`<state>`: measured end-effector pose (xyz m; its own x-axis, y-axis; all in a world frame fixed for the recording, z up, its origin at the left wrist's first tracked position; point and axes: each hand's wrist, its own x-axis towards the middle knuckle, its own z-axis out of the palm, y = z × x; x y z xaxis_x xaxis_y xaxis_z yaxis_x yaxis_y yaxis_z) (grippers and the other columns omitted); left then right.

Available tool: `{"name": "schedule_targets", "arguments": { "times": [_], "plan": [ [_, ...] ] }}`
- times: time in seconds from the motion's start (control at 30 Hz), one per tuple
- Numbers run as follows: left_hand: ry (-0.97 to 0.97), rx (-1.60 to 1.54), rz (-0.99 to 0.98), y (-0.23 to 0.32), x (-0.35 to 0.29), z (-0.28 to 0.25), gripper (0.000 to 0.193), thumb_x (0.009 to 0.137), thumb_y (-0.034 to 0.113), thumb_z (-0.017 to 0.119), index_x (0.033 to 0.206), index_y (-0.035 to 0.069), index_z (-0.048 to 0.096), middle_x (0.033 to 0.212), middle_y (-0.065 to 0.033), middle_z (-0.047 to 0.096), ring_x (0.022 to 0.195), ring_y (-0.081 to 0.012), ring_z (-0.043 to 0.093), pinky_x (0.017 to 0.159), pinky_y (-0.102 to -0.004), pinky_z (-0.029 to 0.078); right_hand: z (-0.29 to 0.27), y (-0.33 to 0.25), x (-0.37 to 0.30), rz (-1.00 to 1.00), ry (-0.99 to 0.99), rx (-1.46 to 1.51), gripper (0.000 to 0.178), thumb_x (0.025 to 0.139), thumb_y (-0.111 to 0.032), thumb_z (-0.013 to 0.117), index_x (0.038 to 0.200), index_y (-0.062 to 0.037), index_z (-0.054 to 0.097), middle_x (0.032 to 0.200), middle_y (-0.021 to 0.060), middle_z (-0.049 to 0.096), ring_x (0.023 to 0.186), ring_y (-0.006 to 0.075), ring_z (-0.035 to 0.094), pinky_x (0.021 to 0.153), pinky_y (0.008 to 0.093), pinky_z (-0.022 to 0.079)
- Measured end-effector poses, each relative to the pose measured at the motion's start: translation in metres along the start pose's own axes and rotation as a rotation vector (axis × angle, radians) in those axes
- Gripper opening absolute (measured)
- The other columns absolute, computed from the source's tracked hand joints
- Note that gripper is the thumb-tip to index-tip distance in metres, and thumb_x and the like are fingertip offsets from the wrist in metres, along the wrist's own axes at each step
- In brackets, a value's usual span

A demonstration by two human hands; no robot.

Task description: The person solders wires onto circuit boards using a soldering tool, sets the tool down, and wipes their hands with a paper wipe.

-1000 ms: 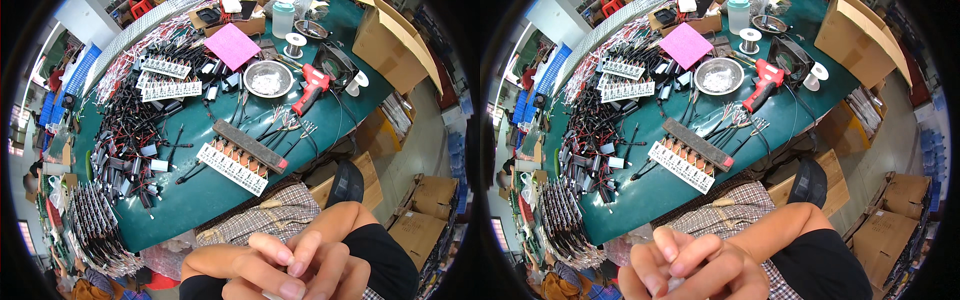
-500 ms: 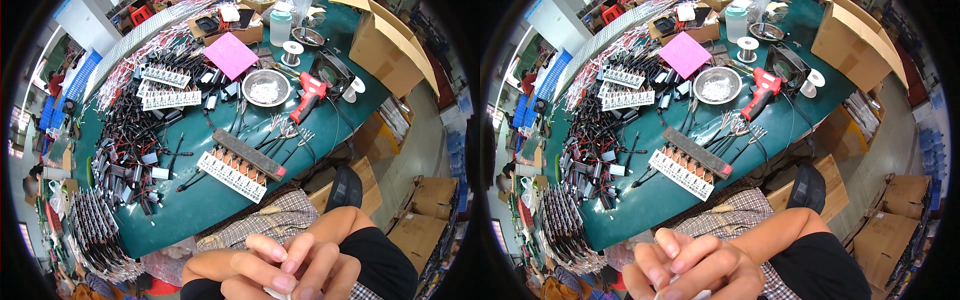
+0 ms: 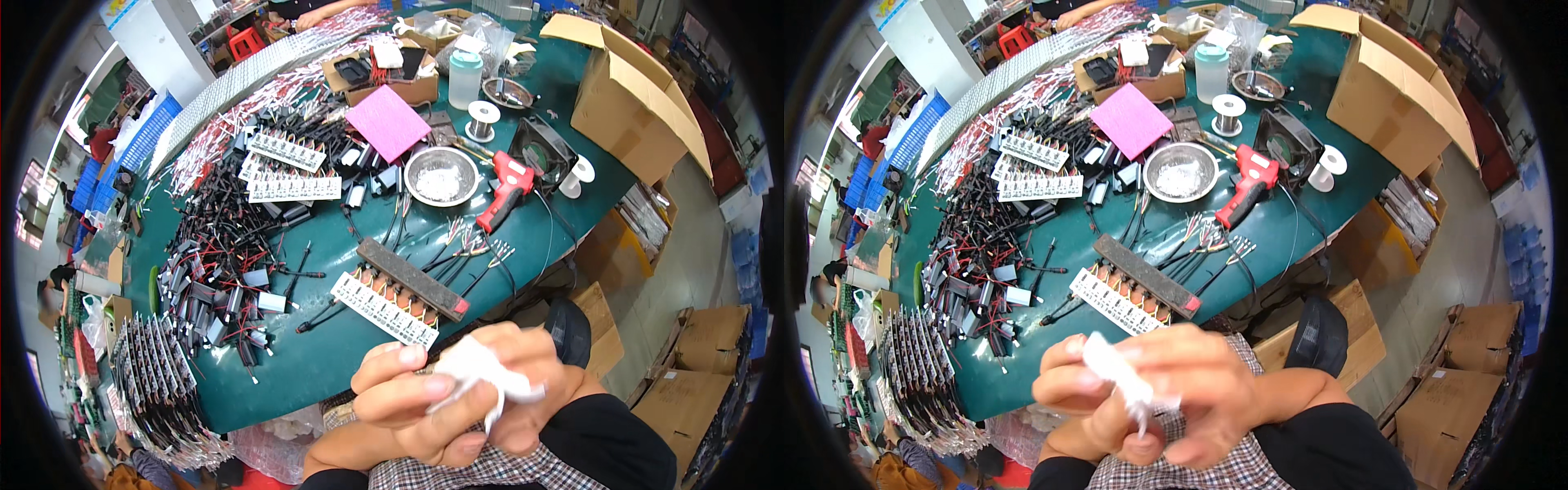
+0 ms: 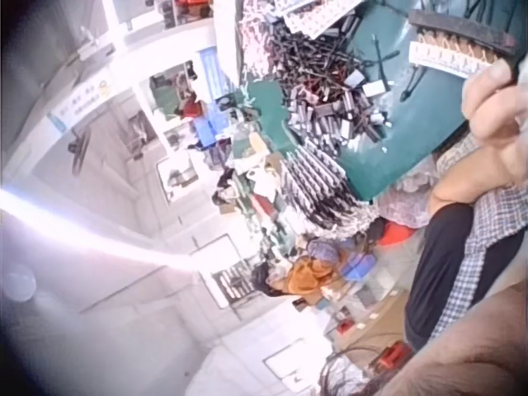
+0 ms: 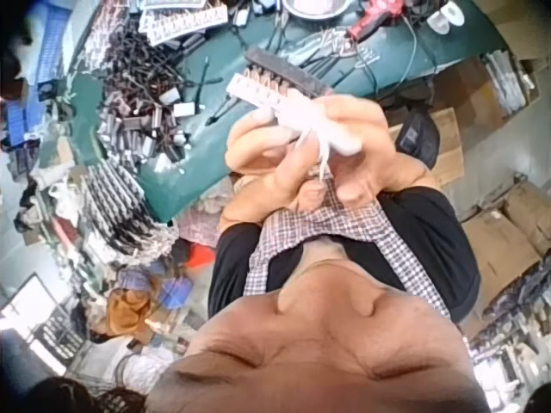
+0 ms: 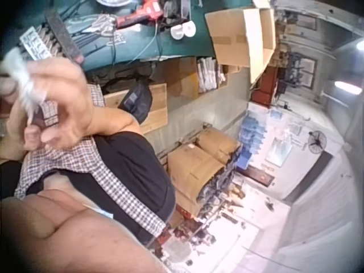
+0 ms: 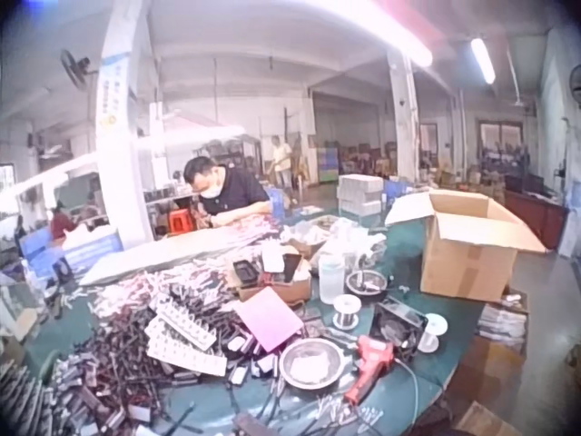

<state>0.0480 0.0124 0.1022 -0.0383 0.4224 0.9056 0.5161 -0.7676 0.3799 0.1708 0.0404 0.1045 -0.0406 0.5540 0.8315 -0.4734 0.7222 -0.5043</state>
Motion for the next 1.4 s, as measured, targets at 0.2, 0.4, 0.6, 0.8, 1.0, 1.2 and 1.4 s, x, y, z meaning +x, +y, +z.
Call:
{"name": "schedule_targets", "arguments": {
  "times": [0.2, 0.4, 0.6, 0.8, 1.0, 1.2, 1.4],
  "plan": [
    [-0.206, 0.113, -0.132, 0.006, 0.001, -0.006, 0.048, 0.099, 0.045, 0.043, 0.118, 0.015, 0.076, 0.117, -0.0003, 0.061, 0.122, -0.0267, 0.048, 0.105, -0.0426, 0.029, -0.027, -0.002, 0.001, 0.339, -0.002, 0.080, 0.047, 0.083, 0.000, 0.080, 0.119, -0.0027, 0.049, 0.118, 0.0217, 0.060, 0.111, 0.0302, 0.063, 0.093, 0.0399, 0.053],
    [-0.088, 0.006, -0.100, -0.008, -0.003, -0.023, 0.038, 0.105, 0.039, 0.034, 0.125, 0.009, 0.047, 0.101, -0.0111, 0.067, 0.112, -0.0328, 0.054, 0.109, -0.0527, 0.031, -0.024, -0.017, 0.027, 0.472, 0.219, 0.394, 0.031, 0.090, 0.012, 0.065, 0.113, -0.0043, 0.051, 0.110, 0.0199, 0.063, 0.094, 0.0329, 0.071, 0.079, 0.0424, 0.061],
    [0.112, -0.106, -0.280, -0.014, -0.003, -0.018, 0.036, 0.104, 0.036, 0.039, 0.118, 0.006, 0.051, 0.104, -0.0138, 0.061, 0.112, -0.0324, 0.051, 0.108, -0.0522, 0.033, -0.012, -0.050, 0.065, 0.243, -0.061, 0.786, 0.009, 0.091, -0.006, 0.071, 0.097, -0.0001, 0.069, 0.114, 0.0206, 0.058, 0.096, 0.0371, 0.067, 0.079, 0.0389, 0.059],
    [0.154, -0.119, -0.342, -0.016, -0.005, -0.026, 0.031, 0.101, 0.029, 0.041, 0.108, 0.003, 0.056, 0.106, -0.0152, 0.061, 0.116, -0.0335, 0.051, 0.110, -0.0510, 0.033, 0.000, -0.040, 0.079, 0.143, -0.172, 0.803, 0.004, 0.088, -0.003, 0.076, 0.091, -0.0015, 0.074, 0.114, 0.0225, 0.060, 0.085, 0.0324, 0.067, 0.072, 0.0327, 0.058],
    [0.088, -0.145, -0.376, -0.016, -0.004, -0.031, 0.030, 0.101, 0.029, 0.043, 0.105, 0.003, 0.058, 0.109, -0.0157, 0.061, 0.119, -0.0334, 0.050, 0.110, -0.0500, 0.034, -0.008, -0.036, 0.073, 0.077, -0.357, 0.720, 0.005, 0.093, -0.003, 0.070, 0.096, -0.0002, 0.072, 0.103, 0.0257, 0.066, 0.082, 0.0321, 0.067, 0.072, 0.0340, 0.057],
    [0.089, -0.155, -0.382, -0.019, -0.004, -0.031, 0.029, 0.100, 0.027, 0.045, 0.105, 0.002, 0.058, 0.109, -0.0163, 0.061, 0.120, -0.0329, 0.050, 0.111, -0.0498, 0.033, -0.002, -0.042, 0.081, 0.250, -0.268, 0.732, 0.009, 0.097, -0.008, 0.064, 0.099, 0.0000, 0.067, 0.106, 0.0280, 0.065, 0.086, 0.0382, 0.070, 0.074, 0.0410, 0.059],
    [0.087, -0.152, -0.404, -0.021, -0.008, -0.036, 0.026, 0.099, 0.024, 0.046, 0.105, 0.003, 0.058, 0.110, -0.0164, 0.060, 0.121, -0.0333, 0.049, 0.112, -0.0510, 0.032, -0.002, -0.031, 0.096, 0.143, -0.398, 0.916, 0.014, 0.095, -0.003, 0.067, 0.107, -0.0002, 0.061, 0.102, 0.0240, 0.069, 0.085, 0.0358, 0.070, 0.070, 0.0365, 0.058]
  ]
}}
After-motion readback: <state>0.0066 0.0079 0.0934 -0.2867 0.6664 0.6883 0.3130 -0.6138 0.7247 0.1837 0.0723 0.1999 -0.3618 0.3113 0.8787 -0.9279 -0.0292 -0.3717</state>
